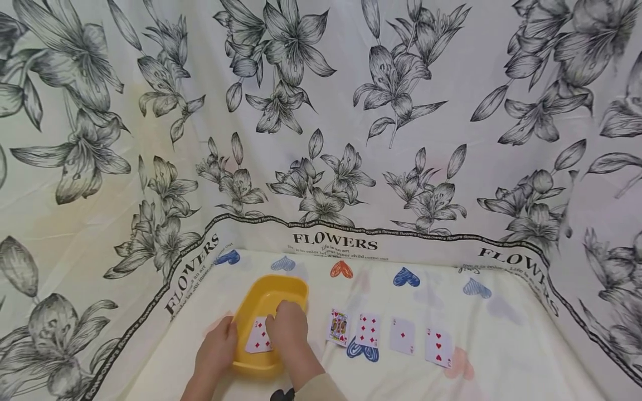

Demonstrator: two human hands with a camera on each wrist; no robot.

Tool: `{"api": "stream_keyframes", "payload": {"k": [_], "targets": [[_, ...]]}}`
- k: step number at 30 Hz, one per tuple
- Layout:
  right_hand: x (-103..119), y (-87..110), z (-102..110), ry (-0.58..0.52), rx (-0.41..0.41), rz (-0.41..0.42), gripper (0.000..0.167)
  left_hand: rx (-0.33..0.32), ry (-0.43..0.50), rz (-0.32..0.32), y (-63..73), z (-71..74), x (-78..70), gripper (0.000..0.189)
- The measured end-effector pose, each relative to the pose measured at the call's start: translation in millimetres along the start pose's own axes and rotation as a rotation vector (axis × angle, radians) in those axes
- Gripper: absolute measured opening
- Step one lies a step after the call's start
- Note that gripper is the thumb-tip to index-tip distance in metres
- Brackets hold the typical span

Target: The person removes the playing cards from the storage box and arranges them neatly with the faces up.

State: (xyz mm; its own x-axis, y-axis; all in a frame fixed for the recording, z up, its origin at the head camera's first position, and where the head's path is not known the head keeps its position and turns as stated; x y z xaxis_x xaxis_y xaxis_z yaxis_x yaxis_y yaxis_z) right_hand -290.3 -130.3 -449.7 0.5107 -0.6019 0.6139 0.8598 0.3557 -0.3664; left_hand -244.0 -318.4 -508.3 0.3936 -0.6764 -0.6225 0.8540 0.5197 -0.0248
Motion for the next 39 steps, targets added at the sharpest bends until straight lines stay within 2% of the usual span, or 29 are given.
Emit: {"api": "stream_keyframes", "payload": {"k": [10,15,19,25,30,34,39], "targets": [[-2,-3.7,-43,0.248,0.081,-0.024,0.038,-0.024,0.016,-0.035,3.2,-0.8,-4.6,0.033],[-8,-1.5,-62,0.317,0.151,-0.096,0.047,-0.015,0.015,-0.034,4.6,-2.3,-7.1,0.034],[-11,-1.5,-72,0.371,0.185,-0.114,0.059,-0.021,0.007,-0.036,4.9,-1.6,-7.3,0.034],[-11,-4.3,-78,0.405,0.211,-0.119,0.065,-0.039,0.002,-0.045,3.5,1.2,-5.0,0.033],[-8,-5.7,-76,0.454,0.211,-0.086,0.059,-0.038,0.003,-0.047,2.6,2.4,-4.5,0.034],[-9,-5.7,-73,0.408,0.190,-0.086,0.048,-0.035,0.002,-0.038,2.1,2.4,-4.4,0.034],[-8,-3.9,-68,0.328,0.156,-0.107,0.048,-0.032,0.004,-0.028,1.6,1.5,-3.7,0.034]]}}
Point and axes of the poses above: each hand's wrist, its own y-axis away from the middle knuckle, its own z-axis out of the back of the hand, x = y × z, the point moved 7 cm from there along -y, towards the middle knuckle, and after that the axes turned 12 degrees about z, right-handed, at the moved point
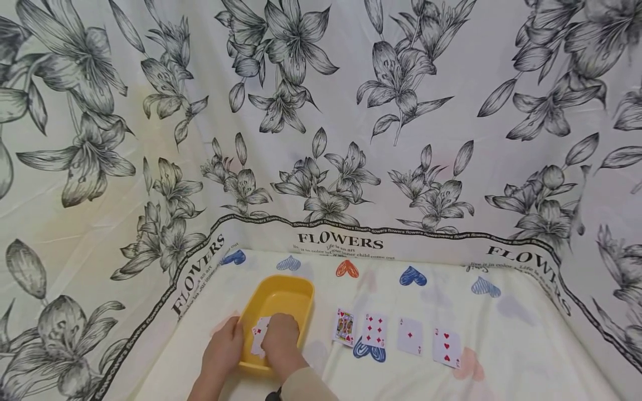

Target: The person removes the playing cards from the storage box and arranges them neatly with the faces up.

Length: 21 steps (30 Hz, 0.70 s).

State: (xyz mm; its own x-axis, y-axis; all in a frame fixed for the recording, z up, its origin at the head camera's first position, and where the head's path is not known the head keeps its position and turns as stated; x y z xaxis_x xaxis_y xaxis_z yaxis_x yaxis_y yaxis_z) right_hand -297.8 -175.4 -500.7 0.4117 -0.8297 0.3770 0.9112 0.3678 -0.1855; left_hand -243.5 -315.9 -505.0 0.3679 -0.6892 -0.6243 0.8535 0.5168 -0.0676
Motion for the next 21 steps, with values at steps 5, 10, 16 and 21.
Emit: {"api": "stream_keyframes", "payload": {"k": [5,10,16,21], "targets": [[1,2.1,4,-0.068,-0.020,0.001,0.042,-0.003,-0.001,-0.005,-0.1,-0.3,0.2,0.035],[1,2.7,9,-0.133,-0.046,0.002,0.035,-0.004,-0.002,-0.001,0.3,0.3,-0.1,0.035],[4,3.5,16,-0.260,-0.064,0.043,0.027,0.008,-0.010,0.006,0.8,1.1,-1.3,0.035],[6,5.8,20,-0.329,-0.046,0.028,0.026,0.013,-0.011,0.007,1.8,1.8,-2.4,0.036]]}}
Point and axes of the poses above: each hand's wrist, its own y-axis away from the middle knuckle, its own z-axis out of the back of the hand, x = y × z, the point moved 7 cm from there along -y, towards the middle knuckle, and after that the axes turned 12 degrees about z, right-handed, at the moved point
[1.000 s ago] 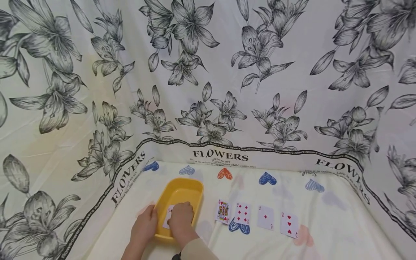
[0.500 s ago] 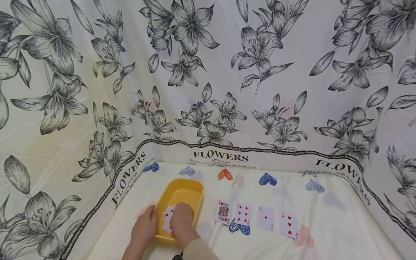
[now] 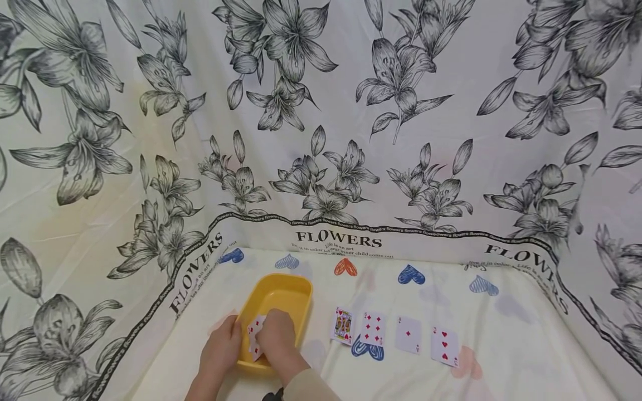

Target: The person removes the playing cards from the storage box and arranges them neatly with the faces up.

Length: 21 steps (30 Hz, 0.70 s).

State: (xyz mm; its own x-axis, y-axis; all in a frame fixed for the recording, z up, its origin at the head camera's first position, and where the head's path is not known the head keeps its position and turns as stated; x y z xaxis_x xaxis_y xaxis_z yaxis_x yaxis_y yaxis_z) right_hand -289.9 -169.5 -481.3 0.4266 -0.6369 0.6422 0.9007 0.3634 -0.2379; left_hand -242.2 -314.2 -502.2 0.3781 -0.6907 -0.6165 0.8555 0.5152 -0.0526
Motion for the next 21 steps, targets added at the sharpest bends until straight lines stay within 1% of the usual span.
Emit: {"api": "stream_keyframes", "payload": {"k": [4,10,17,21], "targets": [[1,2.9,8,-0.024,-0.011,-0.014,0.027,0.010,-0.009,0.012,-0.8,-0.8,0.2,0.037],[-1,6.5,20,-0.094,-0.047,-0.025,0.028,0.013,-0.016,0.033,-2.7,-1.8,3.5,0.039],[-9,10.3,33,-0.197,-0.072,-0.069,0.025,0.022,-0.016,0.034,-4.4,-4.2,4.3,0.042],[-15,10.5,38,-0.210,-0.083,-0.095,0.022,0.019,-0.014,0.031,-3.0,-4.0,4.0,0.042]]}}
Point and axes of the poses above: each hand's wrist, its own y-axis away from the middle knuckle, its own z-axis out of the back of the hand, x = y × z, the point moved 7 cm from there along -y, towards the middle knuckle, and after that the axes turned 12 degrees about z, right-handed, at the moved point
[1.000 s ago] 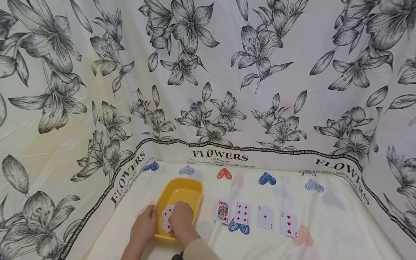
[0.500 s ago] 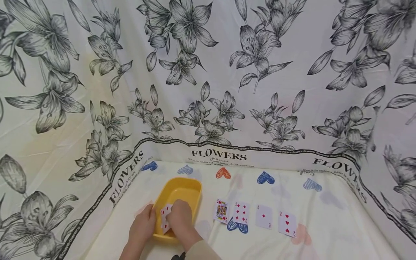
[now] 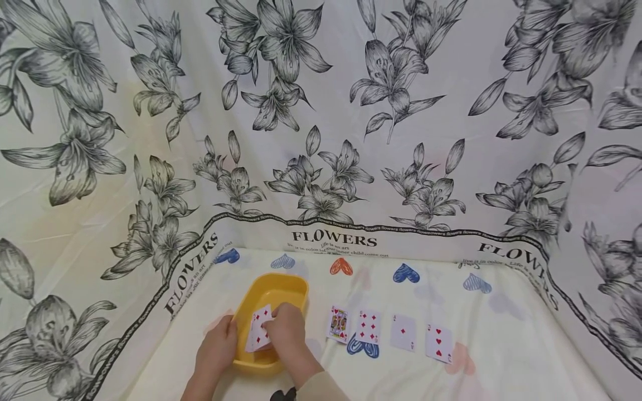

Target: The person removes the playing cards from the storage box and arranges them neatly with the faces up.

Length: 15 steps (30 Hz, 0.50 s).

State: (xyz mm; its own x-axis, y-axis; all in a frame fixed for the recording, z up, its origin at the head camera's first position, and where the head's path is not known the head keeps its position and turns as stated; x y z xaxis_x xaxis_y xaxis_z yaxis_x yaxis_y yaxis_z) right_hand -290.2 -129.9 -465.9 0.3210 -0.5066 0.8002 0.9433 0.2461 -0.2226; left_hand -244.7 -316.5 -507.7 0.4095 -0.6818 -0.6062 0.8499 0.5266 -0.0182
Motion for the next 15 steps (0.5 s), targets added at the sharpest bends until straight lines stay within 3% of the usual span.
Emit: {"api": "stream_keyframes", "payload": {"k": [15], "targets": [[-19,1.8,29,-0.084,-0.026,-0.022,0.021,0.013,-0.002,0.010,1.0,-0.7,-1.3,0.044]]}}
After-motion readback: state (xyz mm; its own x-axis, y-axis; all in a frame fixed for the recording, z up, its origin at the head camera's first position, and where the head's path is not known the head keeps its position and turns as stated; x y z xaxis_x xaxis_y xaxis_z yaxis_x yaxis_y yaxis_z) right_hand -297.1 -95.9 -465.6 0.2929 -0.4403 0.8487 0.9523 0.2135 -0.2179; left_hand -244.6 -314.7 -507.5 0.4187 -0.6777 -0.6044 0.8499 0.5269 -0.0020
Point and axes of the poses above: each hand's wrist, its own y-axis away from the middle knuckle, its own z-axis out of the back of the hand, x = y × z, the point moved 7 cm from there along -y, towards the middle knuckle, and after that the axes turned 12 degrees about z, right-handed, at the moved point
